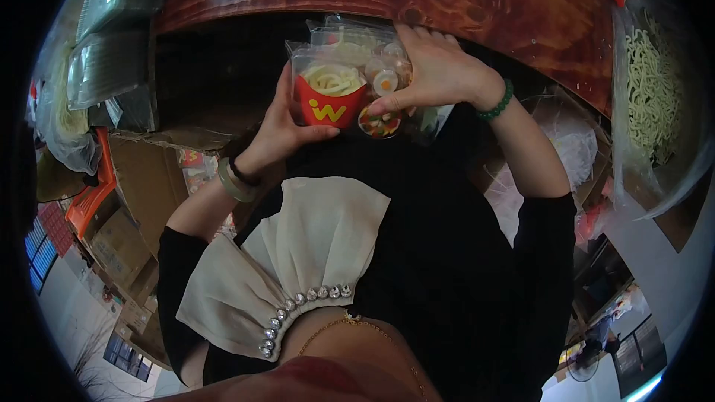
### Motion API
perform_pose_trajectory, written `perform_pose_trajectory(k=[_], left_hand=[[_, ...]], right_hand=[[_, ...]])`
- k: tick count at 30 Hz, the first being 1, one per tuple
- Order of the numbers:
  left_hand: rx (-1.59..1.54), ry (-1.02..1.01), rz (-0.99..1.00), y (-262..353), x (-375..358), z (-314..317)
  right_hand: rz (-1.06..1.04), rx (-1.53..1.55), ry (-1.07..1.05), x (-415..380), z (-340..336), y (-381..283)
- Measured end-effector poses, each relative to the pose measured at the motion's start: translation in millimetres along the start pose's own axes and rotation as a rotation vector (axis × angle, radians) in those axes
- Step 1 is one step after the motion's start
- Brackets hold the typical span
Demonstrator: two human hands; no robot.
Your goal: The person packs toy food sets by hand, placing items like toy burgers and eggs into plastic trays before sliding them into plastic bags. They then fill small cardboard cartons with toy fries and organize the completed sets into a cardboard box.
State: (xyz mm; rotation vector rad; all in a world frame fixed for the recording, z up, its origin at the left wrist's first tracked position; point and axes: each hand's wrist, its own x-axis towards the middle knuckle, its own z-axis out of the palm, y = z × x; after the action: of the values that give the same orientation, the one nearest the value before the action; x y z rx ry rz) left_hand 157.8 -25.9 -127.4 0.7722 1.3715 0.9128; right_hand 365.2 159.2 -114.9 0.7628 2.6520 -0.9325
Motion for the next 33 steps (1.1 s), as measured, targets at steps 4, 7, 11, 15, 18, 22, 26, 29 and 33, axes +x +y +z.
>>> perform_pose_trajectory(k=[4,7,11,15,18,22,26,29,33], left_hand=[[-0.087,-0.057,-0.018,1.1,12.8,-0.9],[-0.064,-0.093,0.024,4.5,11.6,2.4],[0.012,-0.075,0.067,-0.2,10.0,2.7],[-0.051,-0.08,0.225,20.8,4.8,12.9],[0.072,-0.077,0.544,50.1,21.0,9.5],[0.317,-0.003,1.066,98.2,74.1,11.4],[0.491,0.075,1.059,96.3,134.5,-2.1],[0.348,-0.019,0.896,84.0,165.4,-3.1],[0.313,-0.02,0.936,90.9,169.5,1.4]], right_hand=[[0.003,0.199,-0.162,-5.3,-13.4,1.2],[-0.059,0.272,-0.142,-14.5,-8.5,5.2],[-0.193,0.386,-0.077,-20.9,-10.9,-3.6],[-0.363,0.18,0.195,-48.0,-32.1,-23.6],[-0.376,0.033,0.357,-64.2,-81.5,-42.0],[-0.354,-0.268,0.506,-68.6,-138.8,-41.1],[-0.386,-0.468,0.586,-19.6,-137.1,14.7],[-0.336,-0.47,0.573,-4.3,-140.0,39.8],[-0.347,-0.405,0.529,2.5,-141.9,37.3]])
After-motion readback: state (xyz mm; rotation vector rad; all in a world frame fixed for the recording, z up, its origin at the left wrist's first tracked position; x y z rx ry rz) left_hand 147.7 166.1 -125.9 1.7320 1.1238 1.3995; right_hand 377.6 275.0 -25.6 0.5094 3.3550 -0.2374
